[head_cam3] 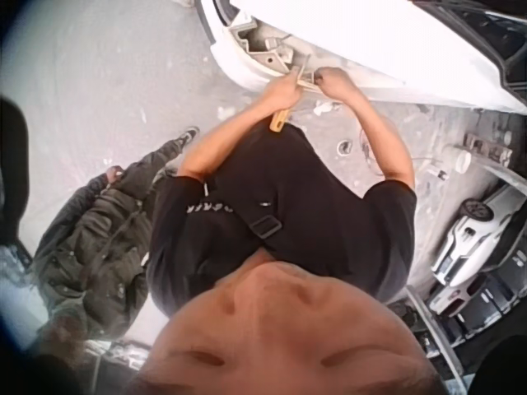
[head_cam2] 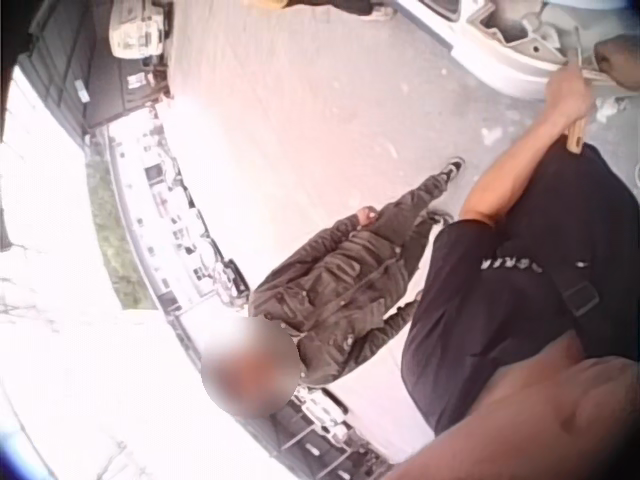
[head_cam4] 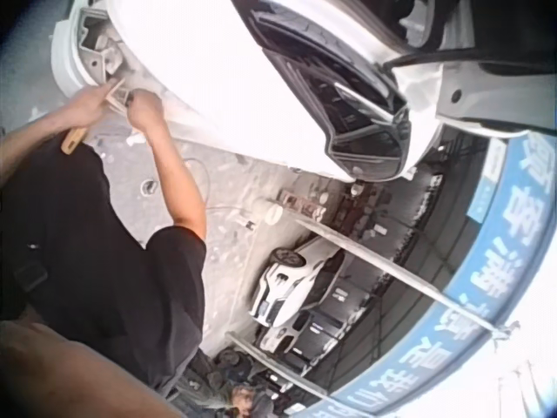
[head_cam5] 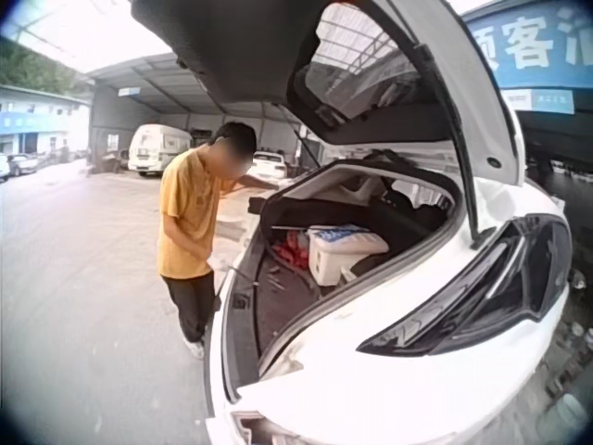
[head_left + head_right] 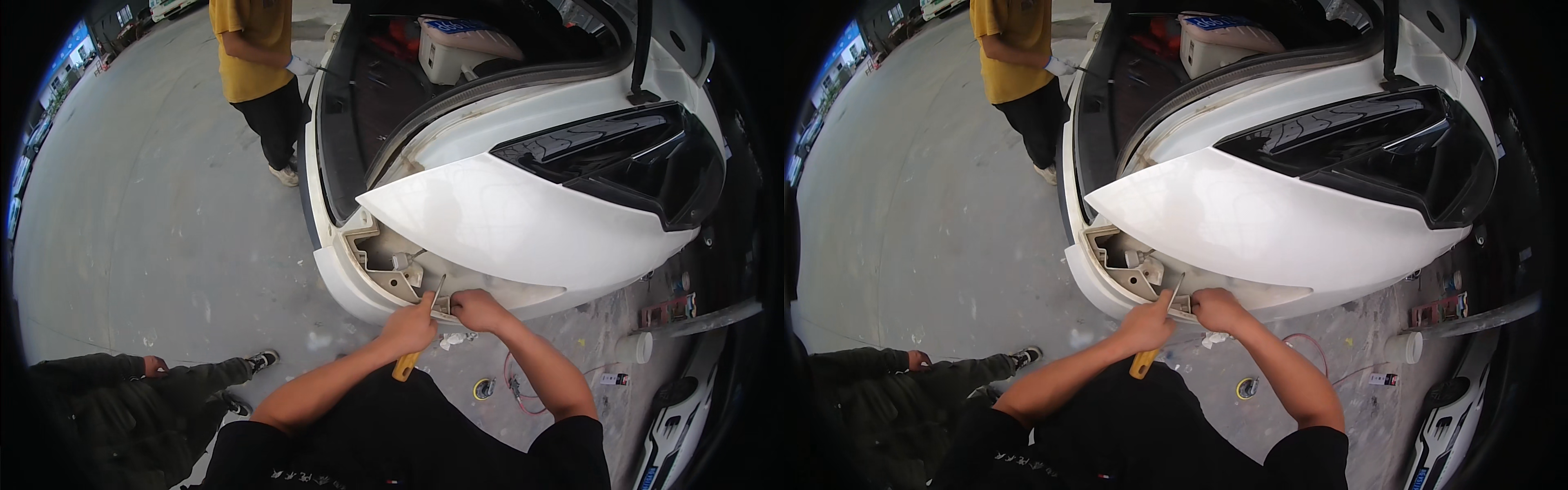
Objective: The person removes fasteners from the rear bumper of a white car using a small tool, then uses a yellow-handled screwdriver to pry and detach the bumper cover. The bumper is partially removed and held away from the vehicle.
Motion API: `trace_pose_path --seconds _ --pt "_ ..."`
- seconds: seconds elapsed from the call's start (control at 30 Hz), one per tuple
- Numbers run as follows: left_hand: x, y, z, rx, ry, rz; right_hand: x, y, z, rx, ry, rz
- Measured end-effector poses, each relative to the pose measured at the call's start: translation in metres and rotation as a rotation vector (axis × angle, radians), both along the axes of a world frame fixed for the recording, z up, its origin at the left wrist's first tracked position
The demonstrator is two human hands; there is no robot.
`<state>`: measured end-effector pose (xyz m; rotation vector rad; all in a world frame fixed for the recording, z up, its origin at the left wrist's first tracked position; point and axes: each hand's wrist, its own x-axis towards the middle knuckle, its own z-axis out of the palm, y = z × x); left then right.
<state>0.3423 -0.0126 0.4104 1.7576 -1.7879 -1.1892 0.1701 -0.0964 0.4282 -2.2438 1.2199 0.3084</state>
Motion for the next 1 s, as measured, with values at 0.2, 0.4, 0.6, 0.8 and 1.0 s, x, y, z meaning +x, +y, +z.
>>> trace_pose_path --seconds 0.2,0.4,0.6,0.8,1.0 --pt "0.006 -0.006 0.003 -0.01 -0.002 -0.062 -0.006 0.033 0.018 -0.281 -0.343 -0.211" --pt "0.063 0.009 0.007 -0.092 0.028 -0.304 0.023 0.072 0.014 -0.048 -0.606 -0.454" --pt "0.196 0.057 -0.037 -0.022 0.397 0.425 0.146 0.082 0.0 0.18 -0.749 -0.302" --pt "0.318 0.029 -0.086 0.042 0.839 0.925 0.344 0.005 -0.088 0.908 -1.113 -1.006" --pt "0.449 -0.001 -0.101 0.17 0.995 0.879 0.434 -0.167 -0.17 0.481 -1.052 -1.507"
